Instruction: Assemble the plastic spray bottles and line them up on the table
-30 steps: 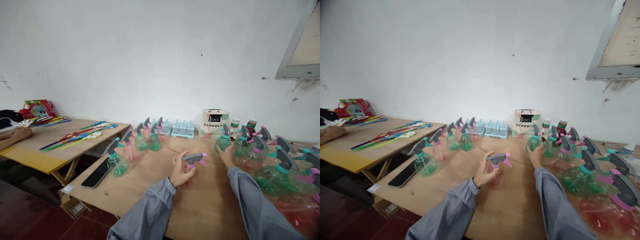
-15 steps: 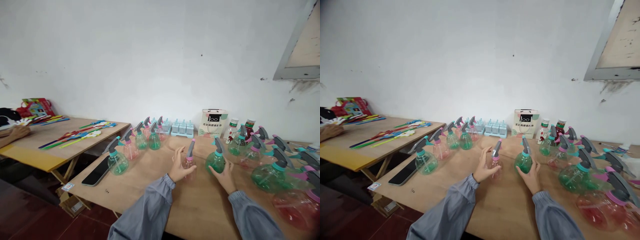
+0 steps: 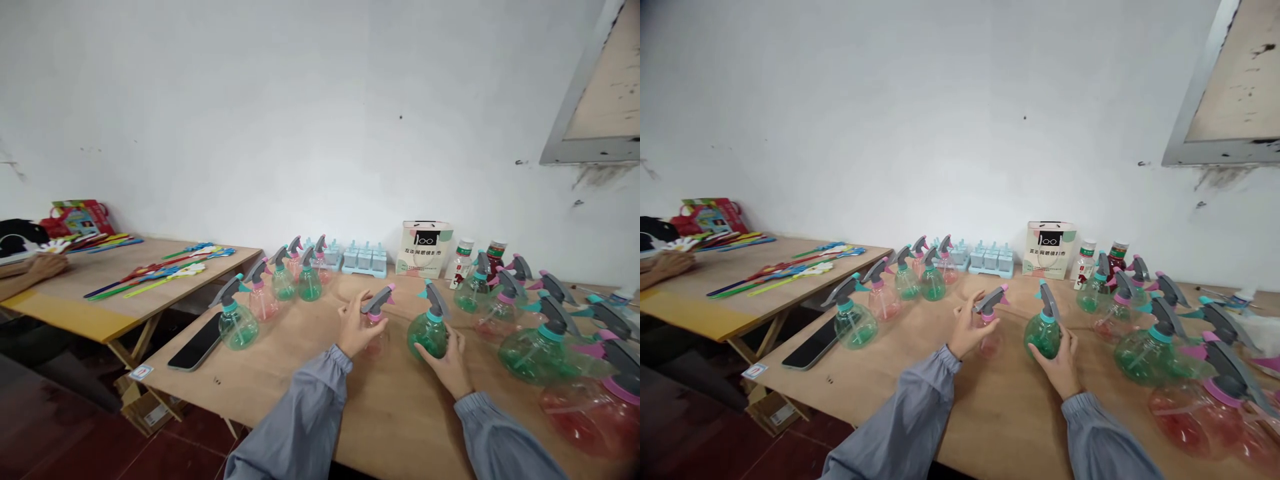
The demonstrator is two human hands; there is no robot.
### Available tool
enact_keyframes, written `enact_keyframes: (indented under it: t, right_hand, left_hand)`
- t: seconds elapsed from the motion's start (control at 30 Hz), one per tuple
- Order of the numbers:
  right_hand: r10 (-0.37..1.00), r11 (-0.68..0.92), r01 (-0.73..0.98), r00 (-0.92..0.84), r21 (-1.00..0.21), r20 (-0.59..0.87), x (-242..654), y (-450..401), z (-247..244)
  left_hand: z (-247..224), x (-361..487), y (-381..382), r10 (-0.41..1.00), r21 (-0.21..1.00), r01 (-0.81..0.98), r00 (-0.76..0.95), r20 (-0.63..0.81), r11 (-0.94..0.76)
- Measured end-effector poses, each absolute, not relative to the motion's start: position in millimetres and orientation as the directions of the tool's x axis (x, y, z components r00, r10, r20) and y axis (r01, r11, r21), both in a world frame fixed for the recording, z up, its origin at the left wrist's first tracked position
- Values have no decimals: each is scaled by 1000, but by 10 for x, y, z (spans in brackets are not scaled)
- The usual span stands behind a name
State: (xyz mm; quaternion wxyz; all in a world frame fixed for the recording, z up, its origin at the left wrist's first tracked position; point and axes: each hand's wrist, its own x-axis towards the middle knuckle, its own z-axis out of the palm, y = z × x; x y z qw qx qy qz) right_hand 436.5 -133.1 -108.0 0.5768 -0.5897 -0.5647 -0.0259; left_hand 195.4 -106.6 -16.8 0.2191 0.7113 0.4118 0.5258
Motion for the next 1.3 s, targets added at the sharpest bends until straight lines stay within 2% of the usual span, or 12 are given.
enact_keyframes:
  t: [0.27, 0.4, 0.63, 0.77, 0.87, 1.0, 1.13, 1.3]
  right_hand:
    - [643, 283, 683, 386, -674, 661, 4366, -1327, -1094]
    - [646, 284, 685, 381, -671, 662, 4365, -1325, -1088]
    - [650, 292, 677, 377, -675, 660, 4366, -1328, -1081]
    - [642, 291, 692, 370, -661, 671, 4370, -1329, -1091]
    - [639, 285, 694, 376, -661, 671, 4375, -1331, -1098]
    - [637, 290, 702, 365, -650, 679, 4379, -1336, -1100]
    - [635, 299, 716, 344, -631, 691, 4375, -1340, -1093]
    - [637, 305, 719, 334, -625, 695, 4356, -1354, -1090]
  left_hand:
    - [-196, 2008, -1115, 811, 720, 483, -35, 585, -498]
    - [-187, 1989, -1156, 821, 730, 467, -17, 571, -499]
    - [-212, 1938, -1061, 831, 779, 290, 184, 524, -556]
    - [-276, 1966, -1016, 851, 820, 234, 205, 484, -523]
    - [-280, 1974, -986, 854, 864, 81, 223, 471, -497]
    - [-152, 1922, -949, 896, 914, -20, 189, 402, -405]
    - [44, 1843, -965, 930, 954, -183, 240, 278, -238]
    - [90, 1832, -1002, 918, 924, -335, 275, 285, -186]
